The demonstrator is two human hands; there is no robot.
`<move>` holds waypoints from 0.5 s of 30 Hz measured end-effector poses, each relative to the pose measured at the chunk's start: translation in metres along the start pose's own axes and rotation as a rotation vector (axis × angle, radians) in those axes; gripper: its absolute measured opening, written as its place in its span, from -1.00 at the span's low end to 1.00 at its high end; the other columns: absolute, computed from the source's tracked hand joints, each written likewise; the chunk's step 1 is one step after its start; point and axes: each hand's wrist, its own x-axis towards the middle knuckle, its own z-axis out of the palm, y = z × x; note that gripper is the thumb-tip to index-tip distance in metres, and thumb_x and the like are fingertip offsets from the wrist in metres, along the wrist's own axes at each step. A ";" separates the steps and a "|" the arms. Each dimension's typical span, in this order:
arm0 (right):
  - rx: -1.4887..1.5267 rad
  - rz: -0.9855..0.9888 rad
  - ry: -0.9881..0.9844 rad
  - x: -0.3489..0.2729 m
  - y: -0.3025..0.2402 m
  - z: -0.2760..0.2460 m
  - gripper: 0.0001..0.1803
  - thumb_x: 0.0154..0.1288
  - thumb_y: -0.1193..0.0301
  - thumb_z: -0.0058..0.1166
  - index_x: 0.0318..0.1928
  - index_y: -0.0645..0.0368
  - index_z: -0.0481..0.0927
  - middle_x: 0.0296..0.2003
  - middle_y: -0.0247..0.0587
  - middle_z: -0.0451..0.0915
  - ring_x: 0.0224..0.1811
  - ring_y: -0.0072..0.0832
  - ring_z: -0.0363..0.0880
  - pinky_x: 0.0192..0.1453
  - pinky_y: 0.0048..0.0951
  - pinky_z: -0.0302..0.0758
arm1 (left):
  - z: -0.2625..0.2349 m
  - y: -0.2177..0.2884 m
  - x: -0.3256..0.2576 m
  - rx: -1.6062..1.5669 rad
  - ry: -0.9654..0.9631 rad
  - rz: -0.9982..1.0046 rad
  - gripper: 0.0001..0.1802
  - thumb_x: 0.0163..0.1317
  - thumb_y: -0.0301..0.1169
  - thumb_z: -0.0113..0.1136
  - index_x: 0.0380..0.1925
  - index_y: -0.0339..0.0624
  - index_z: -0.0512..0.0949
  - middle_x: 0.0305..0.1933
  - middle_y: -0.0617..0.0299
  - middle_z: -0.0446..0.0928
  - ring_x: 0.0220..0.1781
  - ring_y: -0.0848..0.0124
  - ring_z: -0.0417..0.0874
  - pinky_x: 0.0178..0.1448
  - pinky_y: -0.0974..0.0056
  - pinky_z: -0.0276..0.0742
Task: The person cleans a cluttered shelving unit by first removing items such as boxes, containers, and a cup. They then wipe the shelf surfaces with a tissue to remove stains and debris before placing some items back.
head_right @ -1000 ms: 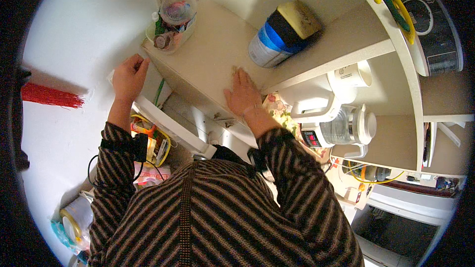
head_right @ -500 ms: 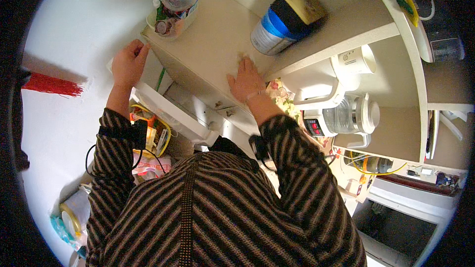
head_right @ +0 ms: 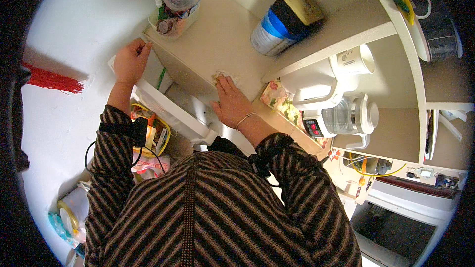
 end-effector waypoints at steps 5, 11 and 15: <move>-0.008 0.049 -0.130 -0.043 -0.005 -0.021 -0.29 0.40 0.22 -0.01 0.39 0.44 0.17 0.46 0.19 0.09 0.52 0.04 0.05 0.56 -0.14 0.08 | -0.002 -0.001 0.002 -0.018 -0.041 -0.020 -0.68 0.28 -0.09 0.17 -0.37 -0.11 0.64 -0.39 0.06 0.64 -0.33 -0.01 0.65 -0.26 0.00 0.54; 0.017 0.029 -0.076 -0.017 -0.001 -0.018 -0.32 0.43 0.20 -0.06 0.39 0.40 0.19 0.43 0.19 0.16 0.49 0.02 0.13 0.53 -0.13 0.13 | 0.001 -0.001 -0.001 -0.017 0.006 0.010 -0.68 0.29 -0.11 0.17 -0.38 -0.13 0.64 -0.40 0.07 0.64 -0.34 0.01 0.65 -0.26 0.01 0.54; -0.078 0.094 -0.304 -0.021 0.004 -0.029 -0.24 0.41 0.14 -0.02 0.43 0.37 0.13 0.46 0.11 0.12 0.50 -0.06 0.13 0.53 -0.14 0.15 | 0.000 0.000 -0.002 -0.026 0.020 0.021 -0.68 0.28 -0.11 0.18 -0.38 -0.13 0.64 -0.39 0.07 0.64 -0.34 0.01 0.65 -0.26 0.01 0.54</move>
